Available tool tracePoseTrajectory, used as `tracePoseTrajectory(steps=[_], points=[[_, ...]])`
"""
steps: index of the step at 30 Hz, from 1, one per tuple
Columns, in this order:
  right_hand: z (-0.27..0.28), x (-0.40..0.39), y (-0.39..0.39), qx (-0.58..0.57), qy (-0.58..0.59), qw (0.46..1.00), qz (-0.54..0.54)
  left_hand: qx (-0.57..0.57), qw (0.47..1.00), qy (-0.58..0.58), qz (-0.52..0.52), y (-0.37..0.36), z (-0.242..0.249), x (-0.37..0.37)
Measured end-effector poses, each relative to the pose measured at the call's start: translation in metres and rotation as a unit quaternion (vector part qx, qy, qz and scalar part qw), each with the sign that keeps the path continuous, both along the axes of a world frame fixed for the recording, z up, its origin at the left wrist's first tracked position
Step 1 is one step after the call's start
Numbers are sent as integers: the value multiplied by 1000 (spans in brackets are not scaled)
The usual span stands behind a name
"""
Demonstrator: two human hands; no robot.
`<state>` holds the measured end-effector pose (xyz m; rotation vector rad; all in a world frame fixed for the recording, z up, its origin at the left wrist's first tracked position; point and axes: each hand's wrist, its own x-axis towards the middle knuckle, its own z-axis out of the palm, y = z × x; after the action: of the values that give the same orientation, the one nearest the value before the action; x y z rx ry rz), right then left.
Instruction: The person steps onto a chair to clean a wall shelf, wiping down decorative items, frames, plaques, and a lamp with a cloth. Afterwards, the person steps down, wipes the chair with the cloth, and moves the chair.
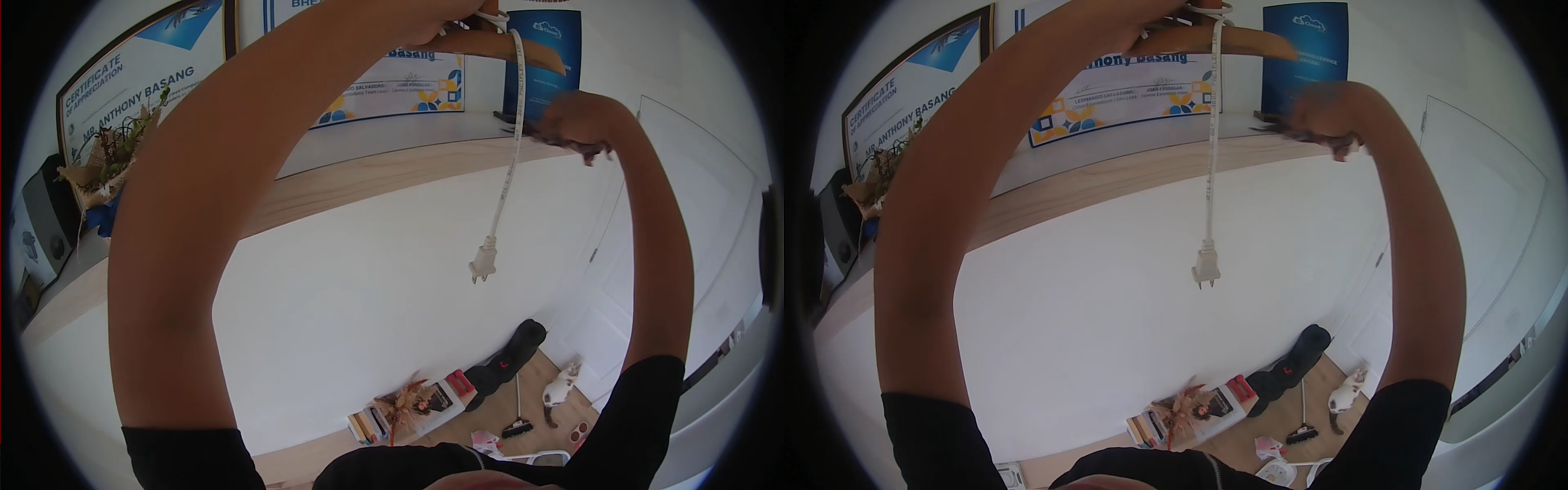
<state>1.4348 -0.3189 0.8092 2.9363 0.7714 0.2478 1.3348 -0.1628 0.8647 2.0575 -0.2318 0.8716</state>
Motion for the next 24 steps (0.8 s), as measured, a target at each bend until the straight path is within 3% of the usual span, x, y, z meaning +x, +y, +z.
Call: tracePoseTrajectory(steps=[1, 3, 5, 7, 9, 11, 13, 14, 18, 19, 21, 22, 24], points=[[9, 11, -9, -135, -31, 987, -86, 18, 1000, -7, 2, 5, 1, 5], [11, 76, -27, -93, -71, 992, -43, 35, 999, -13, 0, 9, 2, 5], [2, 67, -26, 97, -95, 985, 105, -9, 1000, 11, -7, 7, 2, -1], [-26, 32, 18, 353, 11, 889, 292, 3, 1000, -10, -18, 13, 3, 6], [-37, -1, 54, 283, 68, 887, 359, 13, 999, -29, -25, 13, -1, -1], [-48, -9, 85, 239, 33, 917, 316, -4, 998, -19, 56, -5, -15, -34], [-56, 3, 102, 171, -91, 888, 417, 7, 995, -20, 93, 0, -20, -44], [-59, 7, 101, 84, -249, 870, 417, 21, 991, -26, 126, 3, -22, -48], [-67, 15, 97, 135, -327, 795, 493, 47, 979, -63, 187, 22, -35, -61], [-66, 18, 98, 140, -325, 789, 502, 48, 977, -61, 198, 27, -38, -65], [-57, 9, 94, 66, -323, 843, 425, 97, 966, -60, 232, 38, -44, -73], [-56, 0, 83, 166, -165, 879, 414, 98, 964, -59, 240, 44, -49, -77], [-59, 17, 82, 182, -173, 872, 419, 94, 956, -34, 276, 61, -57, -82]])
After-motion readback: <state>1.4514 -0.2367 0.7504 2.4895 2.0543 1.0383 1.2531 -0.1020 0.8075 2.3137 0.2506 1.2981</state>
